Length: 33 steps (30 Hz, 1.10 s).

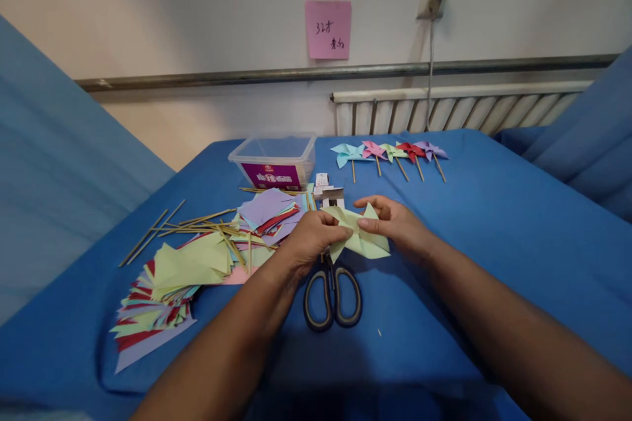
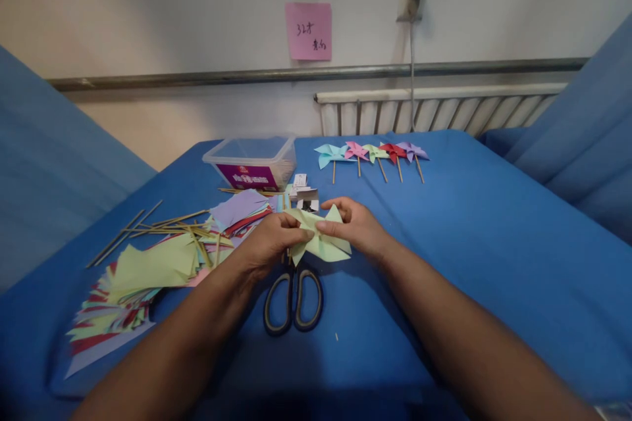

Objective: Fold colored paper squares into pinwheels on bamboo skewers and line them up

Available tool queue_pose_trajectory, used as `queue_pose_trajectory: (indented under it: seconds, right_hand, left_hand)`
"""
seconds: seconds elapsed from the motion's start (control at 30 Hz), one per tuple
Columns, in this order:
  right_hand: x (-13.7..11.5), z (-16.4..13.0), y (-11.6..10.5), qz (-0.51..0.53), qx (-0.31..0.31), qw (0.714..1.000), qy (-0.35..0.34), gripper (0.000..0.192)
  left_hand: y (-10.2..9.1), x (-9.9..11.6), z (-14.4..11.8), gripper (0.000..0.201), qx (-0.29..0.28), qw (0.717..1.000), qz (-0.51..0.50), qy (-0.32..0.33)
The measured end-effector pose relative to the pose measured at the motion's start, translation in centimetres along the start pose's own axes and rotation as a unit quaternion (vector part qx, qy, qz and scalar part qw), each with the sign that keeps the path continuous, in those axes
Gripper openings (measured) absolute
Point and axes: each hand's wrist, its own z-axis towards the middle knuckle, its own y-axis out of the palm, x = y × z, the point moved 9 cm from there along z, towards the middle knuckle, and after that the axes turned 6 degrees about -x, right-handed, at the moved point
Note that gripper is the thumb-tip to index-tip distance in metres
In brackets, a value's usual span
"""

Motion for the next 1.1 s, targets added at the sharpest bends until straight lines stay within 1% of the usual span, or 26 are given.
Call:
queue_pose_trajectory:
  seconds: [0.1,0.17,0.23,0.27,0.33,0.37,0.43,0.53,0.63,0.8,1.0,1.1]
  right_hand:
    - [-0.1,-0.1,0.4,-0.021,-0.016,1.0,-0.001,0.046]
    - [0.0,-0.1,0.5,-0.035,-0.017,0.999,-0.004,0.043]
    - [0.3,0.1,0.5,-0.04,-0.007,0.999,-0.007,0.042]
    - [0.4,0.2,0.3,-0.038,0.01,0.999,-0.013,0.041]
    - [0.5,0.3,-0.4,-0.02,0.067,0.997,-0.036,0.043]
    - [0.6,0.2,-0.8,-0.004,0.101,0.994,-0.049,0.044]
    - [1.0,0.1,-1.2,0.046,0.147,0.986,-0.068,0.046]
    - [1.5,0.1,-1.0,0.115,0.172,0.975,-0.085,0.046]
    - [1.8,0.0,-0.8,0.135,0.187,0.969,-0.089,0.046]
    - [1.9,-0.2,-0.4,0.141,0.182,0.969,-0.093,0.048]
    - [2.1,0.0,-0.3,0.134,0.167,0.973,-0.088,0.05]
    - [1.4,0.0,-0.3,0.105,0.152,0.977,-0.102,0.051]
  left_hand:
    - [0.3,0.6,-0.2,0.009,-0.007,0.998,0.055,0.013]
    - [0.4,0.9,-0.2,0.011,-0.011,0.997,0.072,0.022]
    - [0.1,0.9,-0.2,0.013,0.004,0.997,0.074,0.028]
    - [-0.2,0.8,-0.1,0.013,0.018,0.997,0.067,0.03]
    - [-0.6,0.6,0.0,0.014,0.043,0.998,0.026,0.035]
    - [-0.6,0.4,0.2,0.016,0.047,0.998,-0.009,0.035]
    - [-0.1,-0.1,0.4,0.022,0.034,0.995,-0.092,0.03]
    - [0.7,-0.8,0.6,0.03,0.017,0.983,-0.179,0.022]
    - [0.8,-1.4,0.7,0.033,0.029,0.976,-0.214,0.02]
    - [0.8,-1.9,0.8,0.033,0.041,0.971,-0.233,0.025]
    - [0.7,-1.2,0.6,0.032,0.051,0.969,-0.235,0.05]
    - [0.5,-0.7,0.3,0.029,0.059,0.967,-0.243,0.051]
